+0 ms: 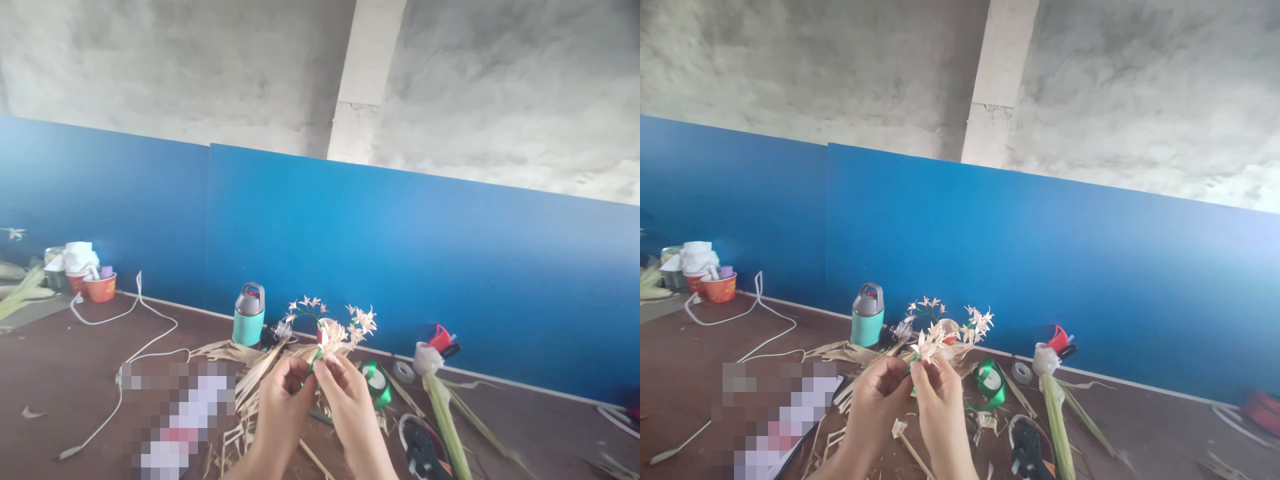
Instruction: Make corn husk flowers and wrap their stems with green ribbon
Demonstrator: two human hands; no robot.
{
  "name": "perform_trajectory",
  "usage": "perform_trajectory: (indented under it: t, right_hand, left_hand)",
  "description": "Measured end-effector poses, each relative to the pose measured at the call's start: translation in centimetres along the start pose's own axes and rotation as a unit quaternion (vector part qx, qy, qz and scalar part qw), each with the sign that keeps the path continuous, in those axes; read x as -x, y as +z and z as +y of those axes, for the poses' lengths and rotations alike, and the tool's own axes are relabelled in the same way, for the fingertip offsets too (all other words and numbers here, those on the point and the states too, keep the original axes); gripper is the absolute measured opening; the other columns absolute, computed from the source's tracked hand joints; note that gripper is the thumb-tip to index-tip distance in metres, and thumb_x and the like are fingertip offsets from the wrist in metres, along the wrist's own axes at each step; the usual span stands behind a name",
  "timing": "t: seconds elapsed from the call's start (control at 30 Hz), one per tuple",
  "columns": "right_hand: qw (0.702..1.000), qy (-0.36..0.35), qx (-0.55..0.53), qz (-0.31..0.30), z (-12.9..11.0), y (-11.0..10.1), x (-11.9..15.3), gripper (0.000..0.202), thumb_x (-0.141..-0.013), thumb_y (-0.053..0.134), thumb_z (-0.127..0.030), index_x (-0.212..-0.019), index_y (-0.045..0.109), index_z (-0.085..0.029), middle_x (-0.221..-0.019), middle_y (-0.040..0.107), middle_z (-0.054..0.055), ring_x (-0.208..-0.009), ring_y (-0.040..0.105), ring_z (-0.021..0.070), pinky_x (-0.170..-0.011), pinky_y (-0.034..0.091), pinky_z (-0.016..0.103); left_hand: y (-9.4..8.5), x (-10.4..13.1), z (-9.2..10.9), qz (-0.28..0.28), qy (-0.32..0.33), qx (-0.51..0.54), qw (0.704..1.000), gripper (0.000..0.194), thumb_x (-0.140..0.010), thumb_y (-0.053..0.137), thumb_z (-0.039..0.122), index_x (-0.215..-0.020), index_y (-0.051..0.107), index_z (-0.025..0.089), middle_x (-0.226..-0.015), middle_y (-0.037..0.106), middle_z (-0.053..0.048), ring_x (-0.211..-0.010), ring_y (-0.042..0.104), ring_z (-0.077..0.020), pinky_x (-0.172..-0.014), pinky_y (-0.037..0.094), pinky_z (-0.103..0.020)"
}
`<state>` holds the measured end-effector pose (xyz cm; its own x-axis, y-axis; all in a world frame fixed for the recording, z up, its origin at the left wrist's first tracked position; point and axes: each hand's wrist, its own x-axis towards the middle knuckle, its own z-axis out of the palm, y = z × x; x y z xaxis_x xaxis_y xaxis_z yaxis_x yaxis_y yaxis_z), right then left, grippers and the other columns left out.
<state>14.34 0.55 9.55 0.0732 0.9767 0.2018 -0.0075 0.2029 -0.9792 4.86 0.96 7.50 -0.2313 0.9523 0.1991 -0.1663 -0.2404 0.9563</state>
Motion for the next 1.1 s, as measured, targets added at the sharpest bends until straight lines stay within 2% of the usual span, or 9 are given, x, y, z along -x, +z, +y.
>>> perform_trajectory:
  t: [0.17, 0.3, 0.4, 0.5, 0.63, 0.83, 0.97, 1.1]
  right_hand:
    - [0.996, -0.051, 0.067, -0.008, -0.1, -0.1, 0.2, 0.029, -0.079, 0.061, -0.044, -0.075, 0.060, -0.015, -0.070, 0.062, 0.005, -0.068, 0.056, 0.0190, -0.060, 0.046, 0.026]
    - [0.996, -0.053, 0.067, 0.023, 0.4, 0.4, 0.5, 0.032, -0.079, 0.060, -0.045, -0.085, 0.063, -0.014, -0.076, 0.065, 0.007, -0.069, 0.060, 0.0210, -0.061, 0.049, 0.028]
    - [0.995, -0.069, 0.069, 0.019, 0.5, 0.8, 0.6, 0.032, -0.080, 0.057, -0.046, -0.086, 0.065, -0.015, -0.077, 0.067, 0.008, -0.068, 0.061, 0.0209, -0.062, 0.050, 0.027]
    - [0.992, -0.094, 0.084, 0.029, 0.3, 1.0, 0.6, 0.028, -0.079, 0.058, -0.043, -0.080, 0.066, -0.016, -0.076, 0.067, 0.007, -0.069, 0.061, 0.0206, -0.062, 0.049, 0.026]
    - [0.989, -0.100, 0.104, 0.039, 0.1, 0.8, 0.7, 0.026, -0.079, 0.059, -0.042, -0.075, 0.065, -0.017, -0.073, 0.065, 0.006, -0.065, 0.058, 0.0191, -0.058, 0.046, 0.024]
    - [0.976, -0.124, 0.176, 0.040, 0.6, 0.5, 0.7, 0.023, -0.085, 0.052, -0.038, -0.077, 0.062, -0.019, -0.073, 0.061, 0.004, -0.067, 0.055, 0.0188, -0.057, 0.042, 0.025]
    - [0.960, -0.165, 0.214, 0.071, 0.8, 0.5, 0.6, 0.018, -0.083, 0.055, -0.033, -0.075, 0.063, -0.019, -0.076, 0.062, 0.007, -0.069, 0.056, 0.0204, -0.058, 0.043, 0.026]
    - [0.956, -0.187, 0.215, 0.063, 0.5, 0.9, 0.8, 0.018, -0.084, 0.054, -0.033, -0.078, 0.064, -0.020, -0.080, 0.063, 0.008, -0.067, 0.058, 0.0198, -0.059, 0.046, 0.027]
  left_hand:
    - [0.0, 0.0, 1.3, -0.016, -0.027, 0.008, 0.999, 0.018, -0.060, 0.069, 0.029, -0.057, 0.055, 0.018, -0.046, 0.055, 0.004, -0.044, 0.049, -0.0114, -0.044, 0.038, -0.020]
    - [-0.4, -0.6, 1.7, -0.019, -0.067, 0.036, 0.997, 0.025, -0.051, 0.075, 0.031, -0.054, 0.054, 0.018, -0.046, 0.054, 0.005, -0.044, 0.048, -0.0107, -0.045, 0.038, -0.020]
    - [-0.7, -1.2, 1.5, -0.032, -0.092, 0.065, 0.993, 0.029, -0.046, 0.077, 0.033, -0.054, 0.053, 0.018, -0.046, 0.055, 0.005, -0.043, 0.046, -0.0095, -0.045, 0.035, -0.020]
    - [-0.8, -1.3, 1.4, -0.027, -0.084, 0.053, 0.995, 0.030, -0.048, 0.075, 0.036, -0.052, 0.052, 0.018, -0.044, 0.051, 0.006, -0.042, 0.041, -0.0084, -0.044, 0.031, -0.019]
    - [-0.8, -1.3, 1.5, -0.034, -0.040, -0.007, 0.999, 0.029, -0.054, 0.071, 0.038, -0.047, 0.051, 0.018, -0.043, 0.047, 0.005, -0.044, 0.039, -0.0094, -0.045, 0.030, -0.020]
    - [-0.9, -1.5, 1.1, -0.049, -0.008, -0.069, 0.996, 0.027, -0.059, 0.066, 0.037, -0.048, 0.050, 0.019, -0.043, 0.045, 0.006, -0.044, 0.037, -0.0099, -0.045, 0.027, -0.021]
    - [-0.9, -1.7, 0.6, -0.044, -0.030, -0.076, 0.996, 0.026, -0.057, 0.067, 0.034, -0.047, 0.048, 0.019, -0.042, 0.046, 0.005, -0.044, 0.039, -0.0100, -0.046, 0.028, -0.021]
    - [-1.0, -1.9, 0.1, -0.064, -0.088, 0.007, 0.994, 0.033, -0.052, 0.075, 0.036, -0.049, 0.048, 0.018, -0.044, 0.047, 0.006, -0.044, 0.040, -0.0091, -0.046, 0.029, -0.021]
